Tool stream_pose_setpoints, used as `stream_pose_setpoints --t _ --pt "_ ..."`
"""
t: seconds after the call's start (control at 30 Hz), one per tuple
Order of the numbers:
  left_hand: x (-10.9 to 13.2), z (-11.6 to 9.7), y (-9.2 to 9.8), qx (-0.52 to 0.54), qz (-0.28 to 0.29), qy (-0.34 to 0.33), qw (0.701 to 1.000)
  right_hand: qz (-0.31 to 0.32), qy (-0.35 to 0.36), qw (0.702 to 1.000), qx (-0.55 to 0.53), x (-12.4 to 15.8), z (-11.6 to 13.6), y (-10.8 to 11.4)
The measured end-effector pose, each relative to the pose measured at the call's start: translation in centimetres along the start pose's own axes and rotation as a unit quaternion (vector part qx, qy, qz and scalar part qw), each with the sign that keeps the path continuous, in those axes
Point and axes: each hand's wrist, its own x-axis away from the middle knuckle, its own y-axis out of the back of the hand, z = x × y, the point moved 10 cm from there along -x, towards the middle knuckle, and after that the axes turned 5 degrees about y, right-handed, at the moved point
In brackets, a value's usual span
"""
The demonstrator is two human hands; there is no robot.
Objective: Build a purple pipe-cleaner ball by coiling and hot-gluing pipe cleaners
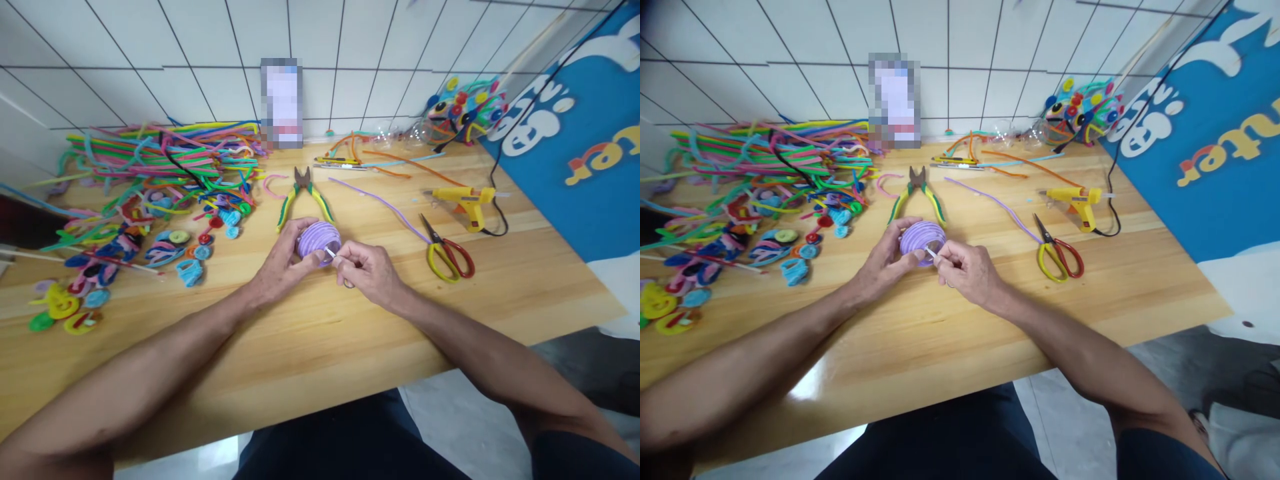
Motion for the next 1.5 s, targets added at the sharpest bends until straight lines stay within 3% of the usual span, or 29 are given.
stream_pose_setpoints --t 1.5 --pt "-0.09 -0.36 -0.04 0.033 -0.003 0.005 0.999 0.009 0.018 0.999 0.031 0.23 0.12 -0.39"
